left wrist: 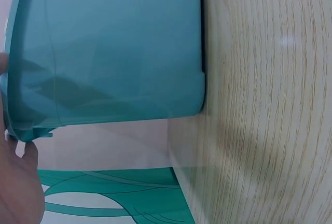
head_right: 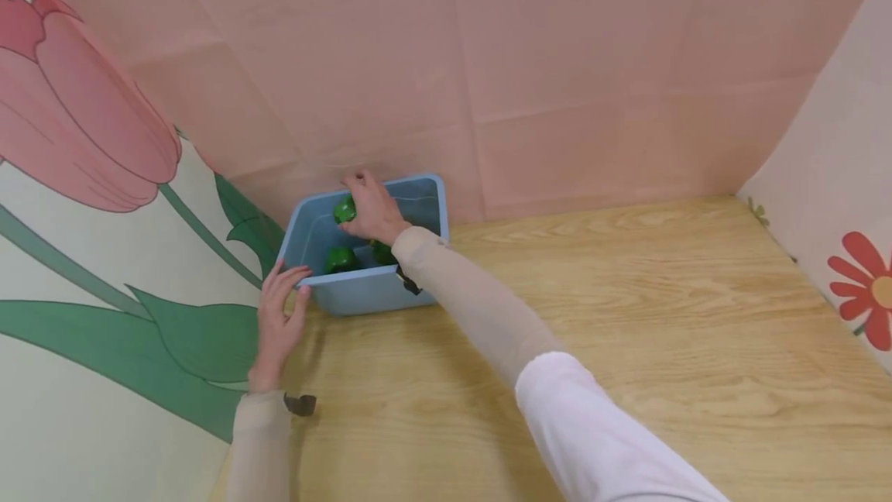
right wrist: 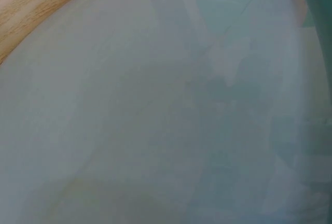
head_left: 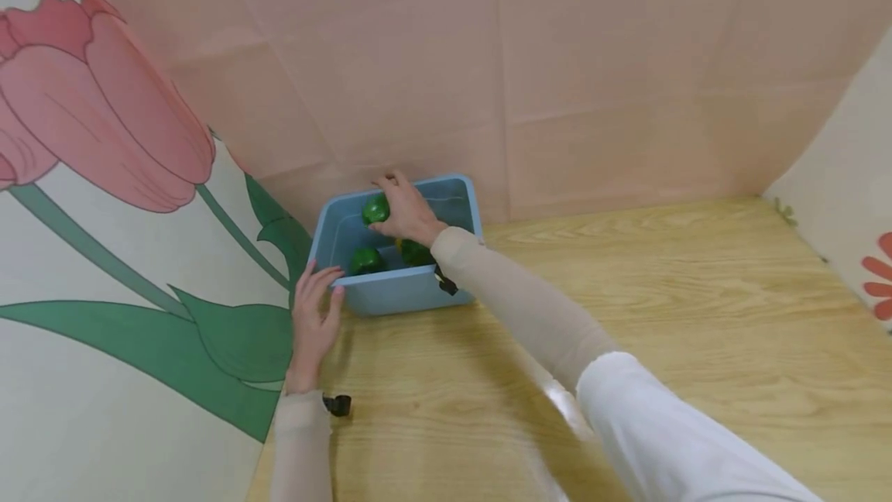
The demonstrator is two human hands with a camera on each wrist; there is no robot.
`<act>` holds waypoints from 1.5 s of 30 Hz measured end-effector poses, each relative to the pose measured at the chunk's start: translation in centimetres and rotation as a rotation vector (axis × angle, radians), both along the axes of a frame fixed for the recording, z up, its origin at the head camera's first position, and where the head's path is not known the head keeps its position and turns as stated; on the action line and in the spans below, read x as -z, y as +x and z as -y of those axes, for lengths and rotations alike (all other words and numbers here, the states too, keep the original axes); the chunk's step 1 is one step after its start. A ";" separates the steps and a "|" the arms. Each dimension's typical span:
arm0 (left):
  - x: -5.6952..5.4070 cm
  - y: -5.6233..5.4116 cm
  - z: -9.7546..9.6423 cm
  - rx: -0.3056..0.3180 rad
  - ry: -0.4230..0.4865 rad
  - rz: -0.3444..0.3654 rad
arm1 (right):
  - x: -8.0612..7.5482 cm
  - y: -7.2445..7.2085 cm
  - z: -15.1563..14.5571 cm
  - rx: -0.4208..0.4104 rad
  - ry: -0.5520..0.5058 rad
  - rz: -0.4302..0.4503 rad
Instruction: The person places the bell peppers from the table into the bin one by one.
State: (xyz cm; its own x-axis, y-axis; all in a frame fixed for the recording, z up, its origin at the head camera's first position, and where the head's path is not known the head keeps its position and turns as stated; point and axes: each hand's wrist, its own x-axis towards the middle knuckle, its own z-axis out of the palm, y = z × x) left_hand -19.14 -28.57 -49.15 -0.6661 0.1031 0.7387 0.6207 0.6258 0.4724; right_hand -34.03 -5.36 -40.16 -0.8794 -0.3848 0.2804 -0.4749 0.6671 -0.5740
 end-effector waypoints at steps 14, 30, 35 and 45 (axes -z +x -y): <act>-0.1 0.1 0.0 -0.008 -0.024 0.008 | -1.0 0.8 -0.6 -0.018 0.064 -0.057; -1.5 0.5 0.3 -0.032 -0.083 0.065 | -2.3 2.6 -4.3 -0.050 0.122 -0.115; -1.7 0.3 0.2 -0.047 -0.101 0.105 | -2.5 3.3 -5.3 -0.057 0.118 -0.107; -1.9 0.6 0.3 -0.058 -0.119 0.118 | -2.6 4.4 -5.9 -0.060 0.085 -0.140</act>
State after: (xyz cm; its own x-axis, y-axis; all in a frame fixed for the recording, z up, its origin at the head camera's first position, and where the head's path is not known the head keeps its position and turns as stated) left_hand -18.51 -28.91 -47.26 -0.7547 0.1438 0.6401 0.5267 0.7146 0.4604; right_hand -29.68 0.58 -37.52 -0.8087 -0.4633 0.3625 -0.5868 0.6785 -0.4420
